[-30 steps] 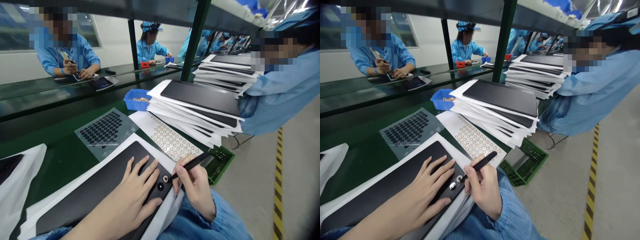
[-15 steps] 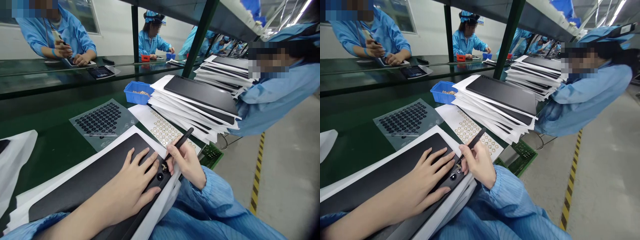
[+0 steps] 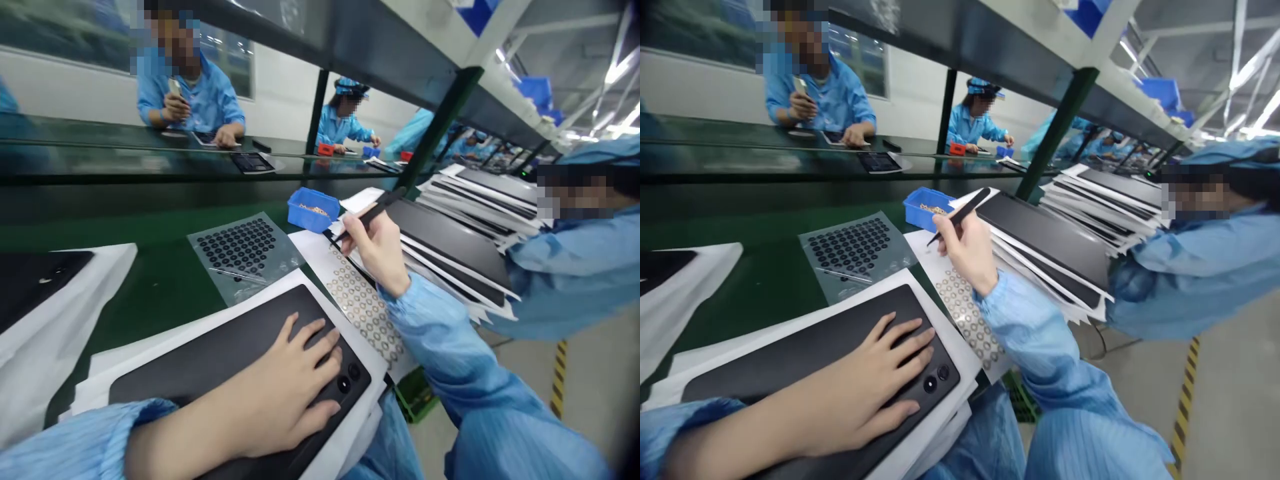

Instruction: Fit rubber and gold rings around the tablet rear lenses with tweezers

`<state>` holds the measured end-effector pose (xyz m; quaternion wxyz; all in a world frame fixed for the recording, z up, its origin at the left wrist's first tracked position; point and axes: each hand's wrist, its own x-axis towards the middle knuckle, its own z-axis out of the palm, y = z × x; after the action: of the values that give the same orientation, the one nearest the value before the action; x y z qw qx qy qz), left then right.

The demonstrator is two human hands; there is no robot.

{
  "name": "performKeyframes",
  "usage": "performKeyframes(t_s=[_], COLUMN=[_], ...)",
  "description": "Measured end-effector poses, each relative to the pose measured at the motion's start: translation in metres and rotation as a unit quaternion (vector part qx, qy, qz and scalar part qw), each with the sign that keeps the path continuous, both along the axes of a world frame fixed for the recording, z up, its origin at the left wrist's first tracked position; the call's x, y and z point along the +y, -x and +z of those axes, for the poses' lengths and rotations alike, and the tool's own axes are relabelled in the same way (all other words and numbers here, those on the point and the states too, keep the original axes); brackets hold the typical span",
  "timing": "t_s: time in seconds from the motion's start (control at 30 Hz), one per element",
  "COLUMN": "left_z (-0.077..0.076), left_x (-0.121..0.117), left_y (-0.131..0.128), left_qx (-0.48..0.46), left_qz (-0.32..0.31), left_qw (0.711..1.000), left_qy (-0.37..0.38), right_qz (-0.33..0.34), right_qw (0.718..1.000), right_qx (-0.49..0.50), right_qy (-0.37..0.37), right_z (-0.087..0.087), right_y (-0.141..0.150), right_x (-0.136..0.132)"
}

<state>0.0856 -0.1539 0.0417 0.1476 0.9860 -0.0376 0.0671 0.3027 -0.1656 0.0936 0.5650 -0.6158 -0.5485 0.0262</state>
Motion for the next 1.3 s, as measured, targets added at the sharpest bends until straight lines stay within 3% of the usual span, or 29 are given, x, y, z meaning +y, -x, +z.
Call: performKeyframes(t_s=[0.1,0.2,0.3,0.37,0.6,0.7,0.8,0.9,1.1,1.3], left_z=[0.000,-0.001,-0.002,-0.001,0.002,0.003,0.001,-0.004,-0.011,-0.010], left_x=[-0.001,-0.003,-0.003,-0.002,-0.001,0.015,0.041,0.058,0.055,0.056], left_y=[0.000,0.000,0.000,0.001,-0.001,-0.006,-0.003,0.015,0.061,0.069], left_qx=[-0.011,-0.026,-0.039,-0.040,-0.048,-0.072,-0.099,-0.068,0.005,0.012], left_qz=[0.003,0.011,0.018,0.017,0.024,0.116,0.240,0.288,0.320,0.331], left_qw=[1.000,1.000,0.999,0.999,0.998,0.990,0.964,0.954,0.947,0.943], left_qy=[0.007,-0.004,-0.010,-0.010,-0.010,-0.020,-0.060,-0.051,-0.028,0.007], right_qz=[-0.054,-0.122,-0.135,-0.123,-0.145,-0.140,-0.125,-0.106,-0.057,0.031], right_qw=[0.994,0.969,0.933,0.924,0.903,0.882,0.857,0.843,0.845,0.860], right_qx=[-0.098,-0.208,-0.273,-0.278,-0.302,-0.336,-0.365,-0.390,-0.421,-0.423], right_qy=[-0.008,0.064,0.190,0.234,0.268,0.300,0.341,0.354,0.326,0.283], right_z=[0.011,0.015,0.013,0.010,0.004,0.001,-0.006,-0.011,-0.013,-0.009], right_y=[-0.014,-0.025,-0.035,-0.042,-0.053,-0.053,-0.051,-0.044,-0.017,0.025], right_x=[0.063,0.115,0.146,0.155,0.156,0.153,0.147,0.138,0.122,0.107])
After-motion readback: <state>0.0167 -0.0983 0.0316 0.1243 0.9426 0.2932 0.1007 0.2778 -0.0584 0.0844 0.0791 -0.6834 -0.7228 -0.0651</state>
